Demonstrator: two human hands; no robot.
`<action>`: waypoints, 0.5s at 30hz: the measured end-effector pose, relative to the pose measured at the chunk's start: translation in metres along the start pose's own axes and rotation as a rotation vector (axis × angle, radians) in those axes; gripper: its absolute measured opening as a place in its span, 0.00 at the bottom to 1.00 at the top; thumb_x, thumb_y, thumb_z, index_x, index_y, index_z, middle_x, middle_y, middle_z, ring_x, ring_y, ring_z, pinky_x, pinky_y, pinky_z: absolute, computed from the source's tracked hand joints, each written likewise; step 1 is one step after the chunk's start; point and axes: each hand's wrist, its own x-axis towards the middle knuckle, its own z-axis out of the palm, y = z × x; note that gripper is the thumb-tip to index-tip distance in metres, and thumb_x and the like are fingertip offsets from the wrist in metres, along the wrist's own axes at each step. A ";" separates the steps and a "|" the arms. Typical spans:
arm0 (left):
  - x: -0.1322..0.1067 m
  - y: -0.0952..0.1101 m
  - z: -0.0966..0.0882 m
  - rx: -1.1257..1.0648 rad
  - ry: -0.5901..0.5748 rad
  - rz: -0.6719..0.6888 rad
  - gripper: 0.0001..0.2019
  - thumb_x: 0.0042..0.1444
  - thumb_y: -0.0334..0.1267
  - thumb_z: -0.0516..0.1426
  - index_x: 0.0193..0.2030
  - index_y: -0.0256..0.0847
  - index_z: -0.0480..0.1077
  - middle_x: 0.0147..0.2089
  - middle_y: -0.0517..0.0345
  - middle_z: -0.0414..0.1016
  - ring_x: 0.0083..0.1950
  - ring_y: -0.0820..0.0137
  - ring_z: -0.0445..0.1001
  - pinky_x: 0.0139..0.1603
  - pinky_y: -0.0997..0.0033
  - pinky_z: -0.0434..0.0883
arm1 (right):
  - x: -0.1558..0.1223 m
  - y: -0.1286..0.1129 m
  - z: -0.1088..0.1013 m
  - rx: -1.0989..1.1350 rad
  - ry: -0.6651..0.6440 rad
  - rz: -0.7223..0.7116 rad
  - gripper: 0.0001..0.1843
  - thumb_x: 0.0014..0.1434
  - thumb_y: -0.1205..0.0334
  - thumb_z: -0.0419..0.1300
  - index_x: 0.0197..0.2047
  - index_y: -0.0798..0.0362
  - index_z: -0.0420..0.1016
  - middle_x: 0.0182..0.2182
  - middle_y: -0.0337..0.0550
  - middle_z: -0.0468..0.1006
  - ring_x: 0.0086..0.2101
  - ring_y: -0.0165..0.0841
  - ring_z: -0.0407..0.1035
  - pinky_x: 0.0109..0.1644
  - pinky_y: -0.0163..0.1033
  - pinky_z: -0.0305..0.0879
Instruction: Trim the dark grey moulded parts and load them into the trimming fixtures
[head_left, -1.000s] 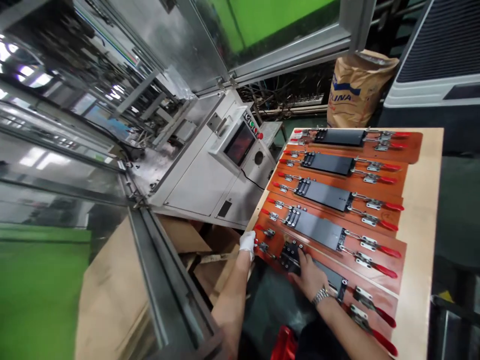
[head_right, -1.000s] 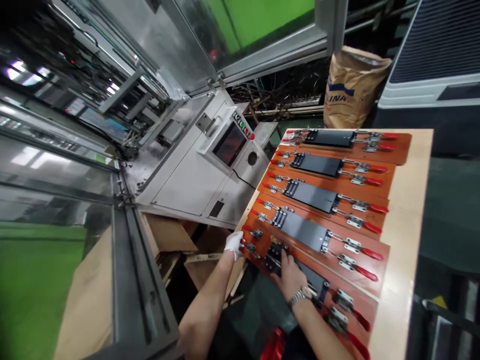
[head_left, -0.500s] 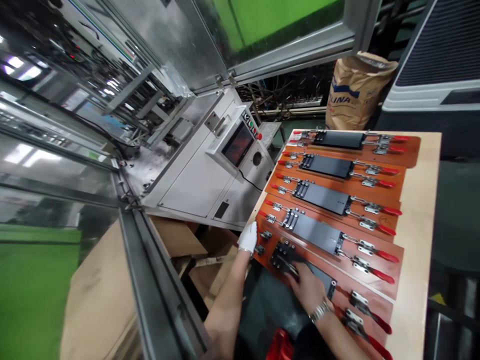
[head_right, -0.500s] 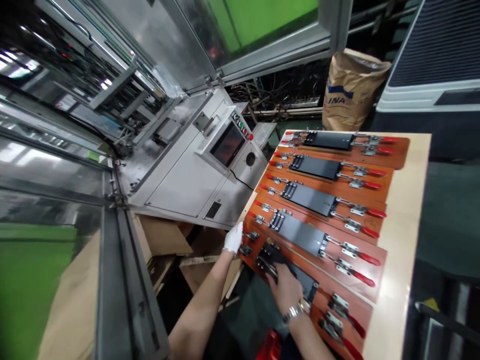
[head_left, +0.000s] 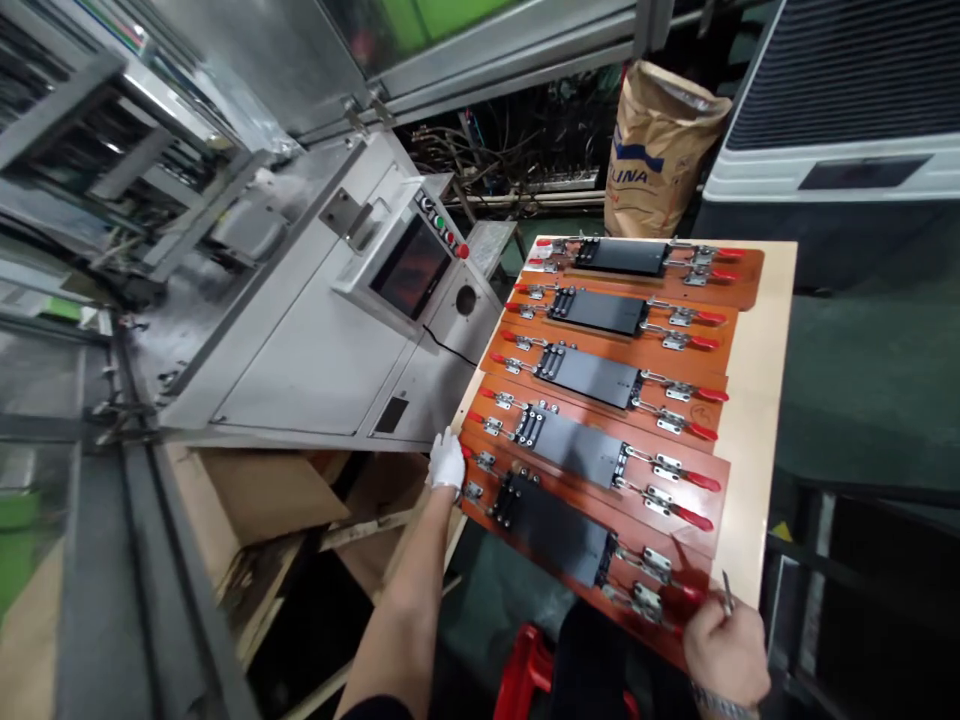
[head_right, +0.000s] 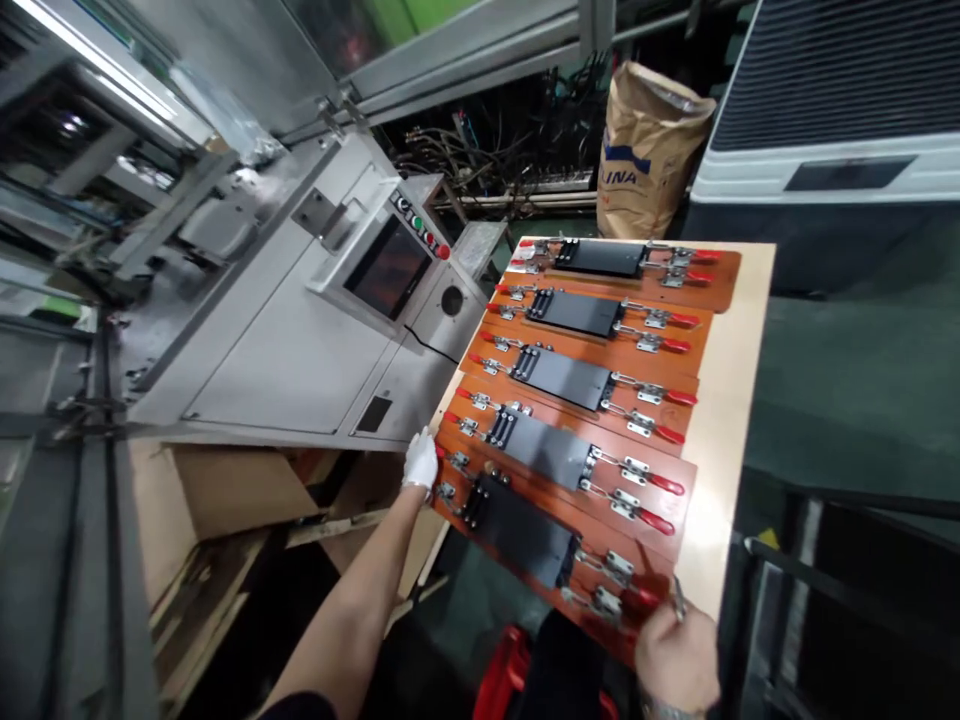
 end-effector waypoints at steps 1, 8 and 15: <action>0.001 -0.001 0.006 0.025 -0.006 -0.015 0.26 0.72 0.46 0.45 0.72 0.38 0.58 0.75 0.38 0.59 0.73 0.55 0.62 0.72 0.47 0.62 | 0.004 0.004 0.005 -0.005 -0.029 0.008 0.17 0.74 0.50 0.49 0.44 0.53 0.70 0.35 0.40 0.71 0.28 0.30 0.62 0.32 0.38 0.61; 0.007 -0.005 0.018 0.080 -0.010 -0.075 0.28 0.72 0.47 0.43 0.73 0.35 0.55 0.74 0.35 0.60 0.74 0.50 0.61 0.72 0.39 0.59 | 0.012 0.025 0.021 0.012 -0.202 -0.015 0.16 0.74 0.50 0.49 0.48 0.53 0.71 0.39 0.42 0.73 0.33 0.32 0.67 0.37 0.40 0.67; -0.010 0.003 0.003 -0.073 0.208 -0.115 0.31 0.68 0.49 0.50 0.73 0.35 0.57 0.73 0.40 0.65 0.72 0.54 0.66 0.72 0.54 0.65 | 0.028 0.024 0.005 0.137 -0.357 -0.079 0.20 0.74 0.51 0.47 0.57 0.54 0.70 0.53 0.51 0.77 0.44 0.38 0.75 0.48 0.47 0.72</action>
